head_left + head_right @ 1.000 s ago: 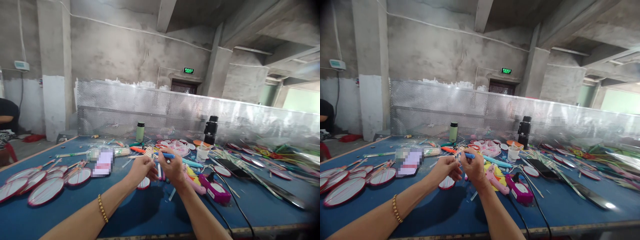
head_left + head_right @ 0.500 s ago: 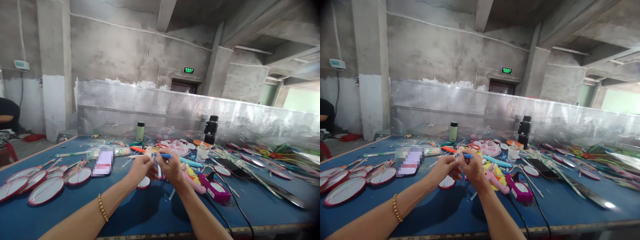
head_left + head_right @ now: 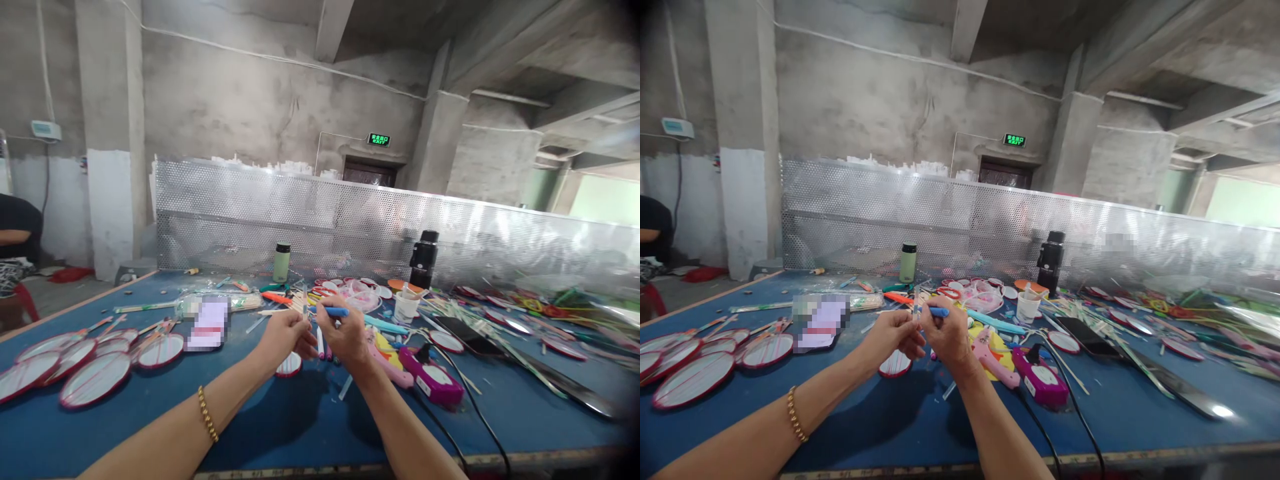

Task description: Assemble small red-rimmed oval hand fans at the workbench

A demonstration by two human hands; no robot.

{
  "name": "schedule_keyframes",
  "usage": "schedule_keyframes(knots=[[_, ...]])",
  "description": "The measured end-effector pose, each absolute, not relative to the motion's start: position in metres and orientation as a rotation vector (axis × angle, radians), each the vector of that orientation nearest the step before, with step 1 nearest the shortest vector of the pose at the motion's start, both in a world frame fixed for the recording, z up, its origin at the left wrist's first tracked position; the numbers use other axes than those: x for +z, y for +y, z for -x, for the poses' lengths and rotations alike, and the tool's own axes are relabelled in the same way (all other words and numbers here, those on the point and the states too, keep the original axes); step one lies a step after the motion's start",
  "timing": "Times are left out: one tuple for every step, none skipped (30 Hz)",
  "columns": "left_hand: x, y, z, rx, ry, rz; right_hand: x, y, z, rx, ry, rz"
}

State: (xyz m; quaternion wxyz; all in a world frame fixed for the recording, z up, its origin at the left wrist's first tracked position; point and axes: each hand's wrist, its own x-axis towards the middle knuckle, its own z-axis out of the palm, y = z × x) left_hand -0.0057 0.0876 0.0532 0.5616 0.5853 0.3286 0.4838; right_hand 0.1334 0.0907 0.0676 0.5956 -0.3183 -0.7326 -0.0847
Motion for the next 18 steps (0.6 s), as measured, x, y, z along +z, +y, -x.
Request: schedule_keyframes(knots=[[0.053, 0.0873, 0.0059, 1.14, 0.775, -1.379, 0.0669, 0.0911, -0.1339, -0.196, -1.708, 0.737], [0.0529, 0.0869, 0.006, 1.142, 0.775, -1.379, 0.0662, 0.0915, -0.1343, -0.196, -1.715, 0.738], [0.0529, 0.0866, 0.0061, 1.145, 0.776, -1.379, 0.0655, 0.0918, -0.1346, -0.198, -1.721, 0.741], [0.053, 0.0863, 0.0061, 1.147, 0.775, -1.38, 0.065, 0.0921, -0.1348, -0.199, -1.729, 0.746], [0.0531, 0.0863, 0.0062, 1.147, 0.773, -1.382, 0.0645, 0.0923, -0.1349, -0.201, -1.735, 0.75], [0.0533, 0.0864, 0.0061, 1.146, 0.771, -1.383, 0.0642, 0.0925, -0.1349, -0.203, -1.739, 0.751], [0.0534, 0.0868, 0.0061, 1.144, 0.77, -1.382, 0.064, 0.0927, -0.135, -0.203, -1.738, 0.749], [0.0535, 0.0873, 0.0061, 1.142, 0.768, -1.381, 0.0638, 0.0928, -0.135, -0.203, -1.734, 0.743], [0.0536, 0.088, 0.006, 1.141, 0.765, -1.379, 0.0638, 0.093, -0.1351, -0.202, -1.729, 0.738], [0.0535, 0.0887, 0.006, 1.143, 0.763, -1.377, 0.0638, 0.093, -0.1351, -0.202, -1.726, 0.736], [0.0534, 0.0894, 0.006, 1.145, 0.761, -1.377, 0.0639, 0.093, -0.1352, -0.204, -1.729, 0.737], [0.0533, 0.0899, 0.006, 1.147, 0.762, -1.378, 0.0641, 0.0929, -0.1352, -0.206, -1.735, 0.74], [0.0532, 0.0902, 0.006, 1.148, 0.765, -1.38, 0.0642, 0.0929, -0.1353, -0.211, -1.74, 0.744], [0.0531, 0.0902, 0.0061, 1.148, 0.769, -1.381, 0.0643, 0.0927, -0.1353, -0.214, -1.741, 0.748], [0.0532, 0.0901, 0.0061, 1.148, 0.772, -1.381, 0.0644, 0.0927, -0.1352, -0.216, -1.738, 0.748], [0.0533, 0.0897, 0.0061, 1.146, 0.775, -1.381, 0.0645, 0.0927, -0.1352, -0.218, -1.73, 0.745], [0.0535, 0.0892, 0.0061, 1.145, 0.774, -1.381, 0.0645, 0.0927, -0.1351, -0.217, -1.724, 0.742], [0.0537, 0.0886, 0.0061, 1.144, 0.771, -1.381, 0.0644, 0.0928, -0.135, -0.216, -1.722, 0.741]])
